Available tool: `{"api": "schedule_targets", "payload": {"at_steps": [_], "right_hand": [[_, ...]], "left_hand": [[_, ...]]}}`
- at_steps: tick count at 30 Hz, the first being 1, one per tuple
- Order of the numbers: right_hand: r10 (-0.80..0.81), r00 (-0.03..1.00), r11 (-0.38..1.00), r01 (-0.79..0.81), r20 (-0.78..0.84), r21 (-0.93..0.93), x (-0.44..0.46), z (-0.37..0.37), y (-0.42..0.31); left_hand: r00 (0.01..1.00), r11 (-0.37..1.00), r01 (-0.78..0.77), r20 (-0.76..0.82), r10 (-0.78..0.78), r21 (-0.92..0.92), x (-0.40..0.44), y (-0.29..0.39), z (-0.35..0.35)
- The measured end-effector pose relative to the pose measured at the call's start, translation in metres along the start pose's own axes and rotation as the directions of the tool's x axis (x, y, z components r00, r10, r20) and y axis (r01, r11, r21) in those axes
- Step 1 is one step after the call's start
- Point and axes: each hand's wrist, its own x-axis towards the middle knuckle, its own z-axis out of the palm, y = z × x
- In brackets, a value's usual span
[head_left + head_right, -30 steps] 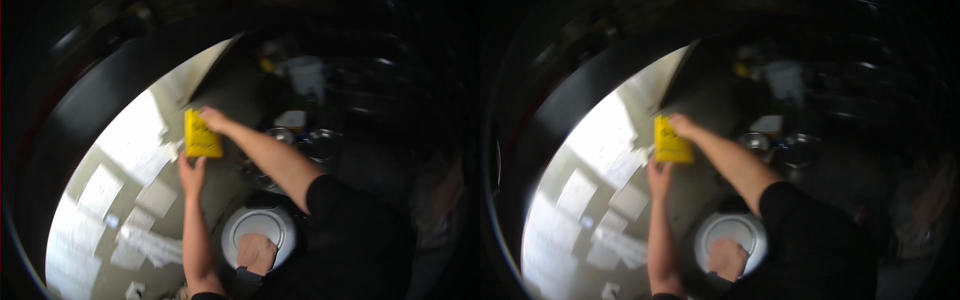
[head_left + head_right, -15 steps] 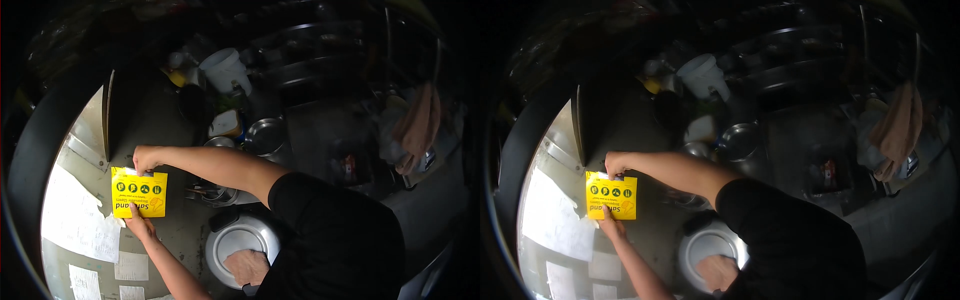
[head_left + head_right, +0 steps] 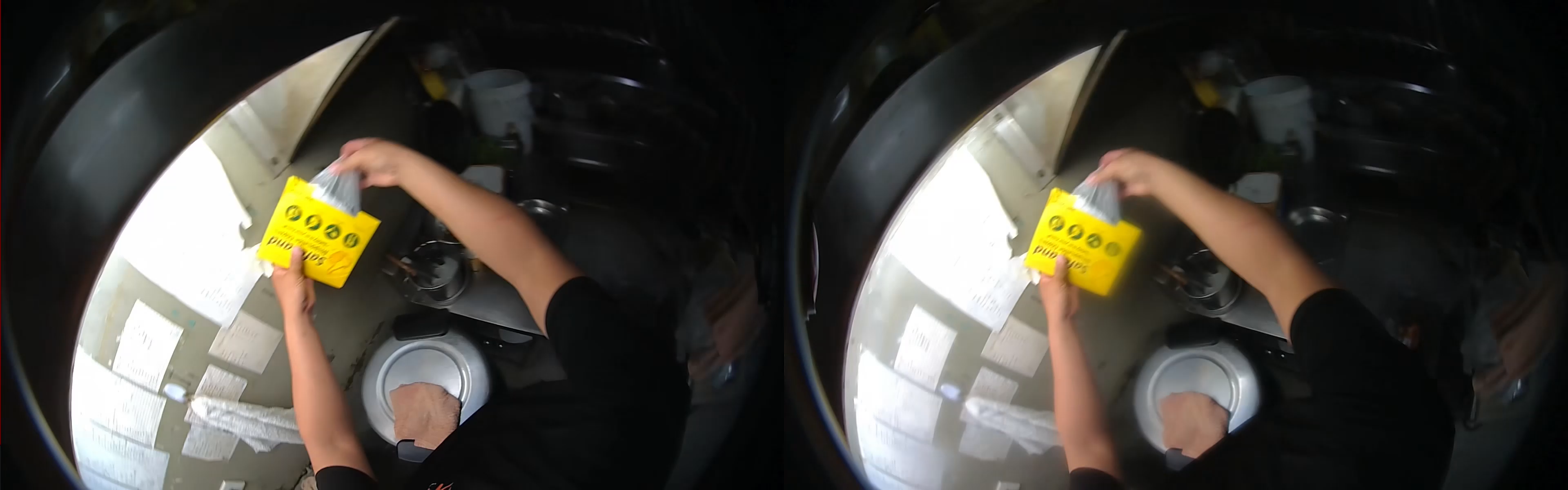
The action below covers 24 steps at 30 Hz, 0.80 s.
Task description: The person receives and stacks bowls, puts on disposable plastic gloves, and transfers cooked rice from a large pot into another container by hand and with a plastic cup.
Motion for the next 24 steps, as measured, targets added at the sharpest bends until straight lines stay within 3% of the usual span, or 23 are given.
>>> {"api": "schedule_targets", "payload": {"at_steps": [1,2,3,4,6,7,9,10,12,14,15,16,18,19,20,22,23,24], "right_hand": [[-0.094,0.995,0.979,0.091,0.013,0.180,0.001,-0.010,-0.004],[-0.197,0.977,0.878,0.215,-0.087,0.428,0.003,-0.020,-0.008],[-0.319,0.940,0.809,0.338,-0.124,0.481,0.001,-0.032,-0.018],[-0.319,0.945,0.729,0.289,-0.066,0.621,0.002,-0.062,-0.020],[-0.435,0.882,0.817,0.471,-0.180,0.334,-0.030,-0.074,-0.032],[-0.404,0.893,0.849,0.447,-0.199,0.281,-0.044,-0.072,-0.034],[-0.358,0.905,0.889,0.406,-0.230,0.213,-0.073,-0.066,-0.036],[-0.351,0.905,0.892,0.401,-0.241,0.209,-0.088,-0.062,-0.036],[-0.370,0.894,0.895,0.416,-0.253,0.160,-0.108,-0.052,-0.032],[-0.421,0.869,0.890,0.451,-0.261,0.064,-0.122,-0.042,-0.020],[-0.482,0.832,0.876,0.466,-0.276,-0.125,-0.121,-0.044,-0.005],[-0.476,0.850,0.869,0.415,-0.224,-0.269,-0.132,-0.036,-0.001],[-0.431,0.893,0.787,0.302,-0.129,-0.538,-0.152,-0.016,0.007],[-0.389,0.919,0.808,0.305,-0.069,-0.504,-0.159,-0.013,0.011],[-0.380,0.919,0.885,0.330,-0.101,-0.330,-0.170,-0.010,0.009],[-0.360,0.918,0.927,0.371,-0.166,0.046,-0.193,-0.010,-0.005],[-0.483,0.845,0.869,0.494,-0.229,-0.009,-0.198,-0.021,-0.004],[-0.499,0.786,0.866,0.475,-0.365,-0.159,-0.202,-0.033,0.003]], "left_hand": [[1.000,1.000,-0.006,-0.024,0.006,0.005,-0.006,0.006,0.009],[0.999,1.000,-0.004,-0.041,0.004,0.004,-0.009,0.010,0.014],[1.000,0.998,-0.009,-0.013,0.010,0.067,-0.008,0.006,0.006],[0.999,0.995,-0.011,-0.031,0.014,0.098,-0.009,0.005,0.005],[0.998,0.989,0.003,-0.066,0.007,0.151,-0.012,0.000,0.006],[0.974,0.876,0.128,-0.226,-0.022,0.464,-0.021,0.009,0.013],[0.911,0.736,0.404,-0.308,-0.273,0.542,-0.041,-0.005,0.016],[0.854,0.631,0.521,-0.357,-0.379,0.575,-0.052,-0.011,0.022],[0.811,0.717,0.581,-0.343,-0.474,0.385,-0.087,-0.019,0.070],[0.934,0.921,0.357,-0.072,-0.349,0.156,-0.091,-0.042,0.095],[0.991,0.969,0.120,-0.079,-0.105,0.217,-0.094,-0.042,0.120],[0.987,0.953,-0.121,-0.072,0.146,0.277,-0.095,-0.033,0.146],[0.937,0.806,-0.348,0.139,0.322,0.479,-0.086,-0.019,0.170],[0.925,0.815,-0.363,0.280,0.257,0.451,-0.080,-0.015,0.180],[0.950,0.925,-0.204,0.294,0.107,0.321,-0.084,-0.009,0.188],[0.973,0.950,-0.146,0.215,0.087,0.275,-0.086,-0.016,0.187],[0.981,0.964,-0.123,0.176,0.082,0.236,-0.088,-0.016,0.187],[0.988,0.976,-0.096,0.139,0.069,0.193,-0.092,-0.016,0.187]]}}
